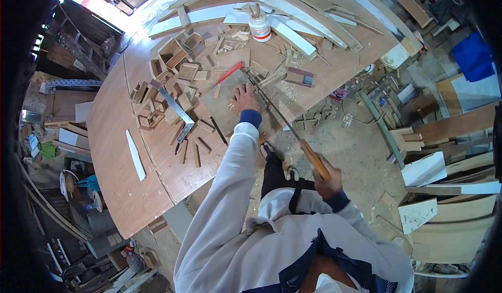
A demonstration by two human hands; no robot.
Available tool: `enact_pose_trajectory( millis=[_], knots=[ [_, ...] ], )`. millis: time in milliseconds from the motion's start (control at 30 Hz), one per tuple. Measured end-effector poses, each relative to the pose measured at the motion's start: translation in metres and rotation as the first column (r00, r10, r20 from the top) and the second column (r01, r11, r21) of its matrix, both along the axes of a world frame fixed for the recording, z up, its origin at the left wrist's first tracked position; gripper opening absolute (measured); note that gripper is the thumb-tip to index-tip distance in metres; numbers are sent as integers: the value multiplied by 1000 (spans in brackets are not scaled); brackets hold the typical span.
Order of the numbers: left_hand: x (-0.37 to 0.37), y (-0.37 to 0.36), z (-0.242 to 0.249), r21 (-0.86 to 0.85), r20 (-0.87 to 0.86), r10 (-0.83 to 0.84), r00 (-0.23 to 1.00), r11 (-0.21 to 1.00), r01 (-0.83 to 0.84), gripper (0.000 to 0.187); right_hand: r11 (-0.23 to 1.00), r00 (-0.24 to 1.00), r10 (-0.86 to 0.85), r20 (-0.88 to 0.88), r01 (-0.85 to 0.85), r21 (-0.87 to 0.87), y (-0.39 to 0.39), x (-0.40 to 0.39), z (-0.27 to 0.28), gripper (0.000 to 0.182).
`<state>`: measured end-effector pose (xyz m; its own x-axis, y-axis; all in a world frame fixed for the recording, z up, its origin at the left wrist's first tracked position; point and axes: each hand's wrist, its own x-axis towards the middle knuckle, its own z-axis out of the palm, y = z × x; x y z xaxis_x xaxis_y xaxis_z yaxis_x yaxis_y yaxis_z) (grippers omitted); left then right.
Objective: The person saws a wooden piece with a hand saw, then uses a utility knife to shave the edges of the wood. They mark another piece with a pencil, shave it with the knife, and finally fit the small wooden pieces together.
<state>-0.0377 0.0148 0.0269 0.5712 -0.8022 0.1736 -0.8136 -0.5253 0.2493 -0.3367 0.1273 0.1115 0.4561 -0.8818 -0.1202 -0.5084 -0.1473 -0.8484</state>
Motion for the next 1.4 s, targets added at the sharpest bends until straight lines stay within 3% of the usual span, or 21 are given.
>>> enact_pose_trajectory(
  millis=[133,233,400,533,600,633,700,833,933,1000,1067,1133,1167,1200,1267,1400],
  knots=[
    [7,0,-8,-16,27,2,1000,1000,-2,47,998,995,10,99,-3,-69,-20,26,-22,42],
    [3,1,-6,-18,-13,0,1000,1000,0,47,997,999,34,38,-31,-73,-2,-1,-15,43],
    [6,-2,-13,-29,-10,17,1000,999,-17,46,948,999,33,5,-29,-317,12,-16,-17,44],
    [-1,3,-4,-11,-5,23,1000,1000,-23,45,981,996,46,74,-31,-193,-16,21,-30,43],
    [3,-1,0,-25,-20,17,1000,1000,-18,44,999,984,-20,178,28,-42,-18,23,-26,42],
    [2,1,-2,-22,-17,12,1000,1000,-13,44,999,985,-15,172,22,-36,-13,15,-25,42],
    [5,-2,-12,-53,-15,12,1000,998,-13,43,953,995,49,90,-19,-303,0,-6,-24,41],
    [5,-2,-15,-99,35,0,999,995,4,41,990,989,-12,150,32,-135,9,-7,-10,40],
    [6,2,-13,-72,7,-18,1000,997,19,42,999,998,-39,42,41,-35,-10,21,-13,39],
    [6,-3,-13,-30,18,15,1000,999,-14,43,998,986,-70,152,71,-1,-14,23,-21,38],
    [4,0,-17,-37,18,18,1000,999,-17,43,993,987,-76,143,88,-77,-4,9,-18,36],
    [7,-3,-17,-53,26,19,999,998,-18,44,974,1000,4,28,3,-225,8,-13,-11,36],
    [7,-4,-17,-37,16,23,1000,999,-22,44,998,999,-25,48,27,-58,15,-21,-5,37],
    [7,-3,-17,-20,7,27,1000,999,-27,44,998,999,-28,46,31,-55,14,-20,-10,37],
    [3,1,-2,5,-10,18,1000,1000,-18,43,952,998,-4,69,25,-306,10,-11,-25,40],
    [3,-1,-5,-16,-1,26,1000,1000,-26,39,991,988,-19,150,39,-131,-12,21,-28,43]
  ],
)
